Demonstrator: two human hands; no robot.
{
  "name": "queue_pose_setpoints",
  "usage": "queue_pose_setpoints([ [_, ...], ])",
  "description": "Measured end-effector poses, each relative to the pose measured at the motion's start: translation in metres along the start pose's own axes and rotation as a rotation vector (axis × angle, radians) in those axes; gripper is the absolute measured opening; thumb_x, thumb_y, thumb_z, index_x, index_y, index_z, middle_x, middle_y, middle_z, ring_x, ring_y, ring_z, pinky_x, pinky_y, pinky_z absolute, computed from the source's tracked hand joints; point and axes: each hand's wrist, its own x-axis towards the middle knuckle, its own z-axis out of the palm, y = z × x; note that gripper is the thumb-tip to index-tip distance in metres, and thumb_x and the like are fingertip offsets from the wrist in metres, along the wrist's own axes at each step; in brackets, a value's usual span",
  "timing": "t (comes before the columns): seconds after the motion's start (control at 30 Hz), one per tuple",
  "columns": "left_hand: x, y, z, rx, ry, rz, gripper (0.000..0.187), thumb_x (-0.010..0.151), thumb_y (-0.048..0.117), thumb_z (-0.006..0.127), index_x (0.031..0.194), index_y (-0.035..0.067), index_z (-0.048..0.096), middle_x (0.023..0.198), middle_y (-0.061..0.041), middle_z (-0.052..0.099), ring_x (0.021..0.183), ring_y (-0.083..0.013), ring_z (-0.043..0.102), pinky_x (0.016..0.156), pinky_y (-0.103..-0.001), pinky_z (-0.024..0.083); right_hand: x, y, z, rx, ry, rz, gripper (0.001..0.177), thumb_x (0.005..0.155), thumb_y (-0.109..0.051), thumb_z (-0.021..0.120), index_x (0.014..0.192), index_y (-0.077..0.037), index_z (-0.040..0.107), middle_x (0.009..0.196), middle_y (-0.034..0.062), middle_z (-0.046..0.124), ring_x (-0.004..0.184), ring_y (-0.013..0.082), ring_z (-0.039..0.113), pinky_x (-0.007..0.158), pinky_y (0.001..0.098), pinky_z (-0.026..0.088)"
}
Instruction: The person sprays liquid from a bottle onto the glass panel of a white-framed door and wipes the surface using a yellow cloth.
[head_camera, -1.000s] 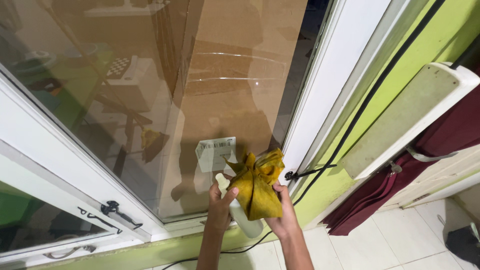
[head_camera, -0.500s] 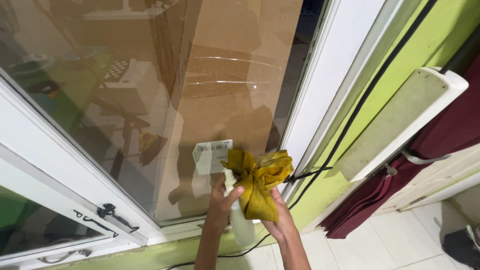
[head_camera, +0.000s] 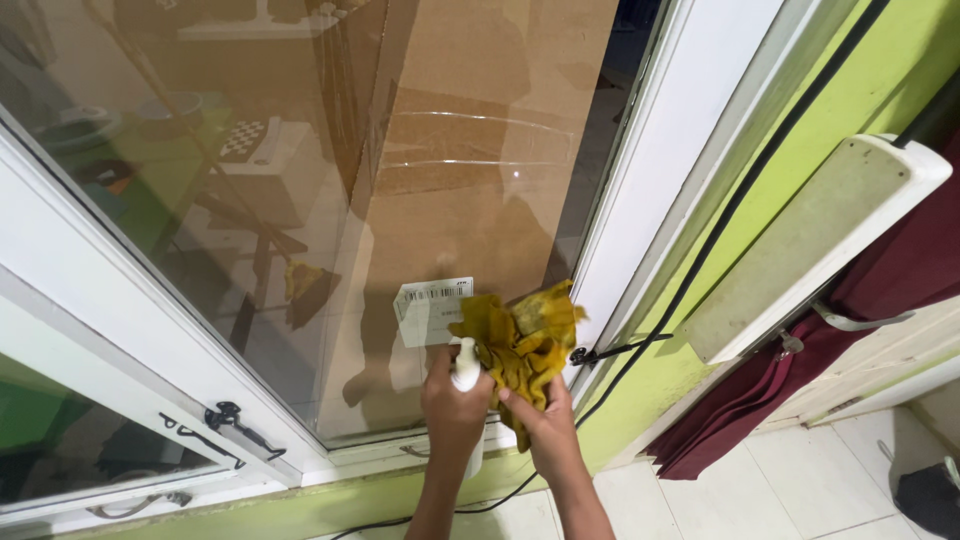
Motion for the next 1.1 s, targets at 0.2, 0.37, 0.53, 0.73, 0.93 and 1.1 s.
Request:
queue_pose_setpoints([
  [0.2, 0.001, -0.013, -0.018, -0.147, -0.032, -0.233, 0.037, 0.088, 0.025, 0.074, 0.112, 0.0, 0.06, 0.092, -0.012, 0.071, 0.079, -0.0203, 0.068, 0.071, -0.037, 0.057, -0.003, -0.016, 0.001, -0.605, 0.565, -0.756, 0.053, 0.084, 0.006, 0.061, 0.137, 0.003, 0.057, 0.13, 0.02, 0.051, 0.126, 0.0303, 0.052, 0.108, 0.0413, 0.042],
  [0.37, 0.006, -0.023, -0.039, -0.137, 0.07, -0.105, 0.037, 0.094, 0.024, 0.071, 0.116, -0.002, 0.058, 0.099, -0.011, 0.065, 0.088, -0.0182, 0.065, 0.079, -0.033, 0.055, 0.052, -0.02, -0.001, -1.106, 0.638, -1.096, 0.041, 0.07, 0.004, 0.069, 0.108, -0.007, 0.061, 0.128, 0.0248, 0.047, 0.131, 0.0438, 0.039, 0.112, 0.058, 0.034],
  [0.53, 0.012, -0.018, -0.051, -0.166, 0.113, -0.15, 0.038, 0.094, 0.025, 0.071, 0.118, -0.001, 0.058, 0.099, -0.012, 0.068, 0.089, -0.0173, 0.064, 0.082, -0.032, 0.054, 0.07, -0.026, 0.028, -1.208, 0.422, -0.993, 0.044, 0.08, -0.009, 0.07, 0.123, -0.003, 0.063, 0.131, 0.0243, 0.053, 0.127, 0.0455, 0.04, 0.108, 0.0643, 0.026],
  [0.73, 0.018, -0.027, -0.066, -0.199, 0.027, -0.138, 0.045, 0.09, 0.012, 0.063, 0.13, -0.003, 0.049, 0.112, -0.016, 0.059, 0.1, -0.0223, 0.061, 0.091, -0.037, 0.052, 0.063, -0.036, 0.025, -1.12, 0.363, -1.067, 0.039, 0.088, -0.012, 0.059, 0.125, -0.004, 0.064, 0.136, 0.0252, 0.055, 0.133, 0.0471, 0.04, 0.115, 0.063, 0.025],
  [0.93, 0.028, -0.023, -0.083, -0.18, -0.116, -0.001, 0.051, 0.094, 0.013, 0.062, 0.139, -0.002, 0.041, 0.122, -0.018, 0.054, 0.114, -0.026, 0.056, 0.104, -0.04, 0.044, 0.065, -0.056, 0.016, -1.037, 0.286, -1.059, 0.028, 0.084, -0.017, 0.066, 0.108, -0.005, 0.07, 0.113, 0.0181, 0.067, 0.107, 0.0418, 0.058, 0.093, 0.0509, 0.047],
  [1.1, 0.04, -0.014, -0.109, -0.145, -0.153, -0.005, 0.045, 0.097, 0.022, 0.064, 0.135, 0.0, 0.052, 0.118, -0.016, 0.063, 0.111, -0.025, 0.061, 0.102, -0.04, 0.047, 0.084, -0.035, 0.017, -1.159, 0.272, -1.023, 0.014, 0.092, -0.014, 0.065, 0.102, -0.006, 0.071, 0.099, 0.0136, 0.071, 0.093, 0.0391, 0.064, 0.081, 0.0503, 0.049],
])
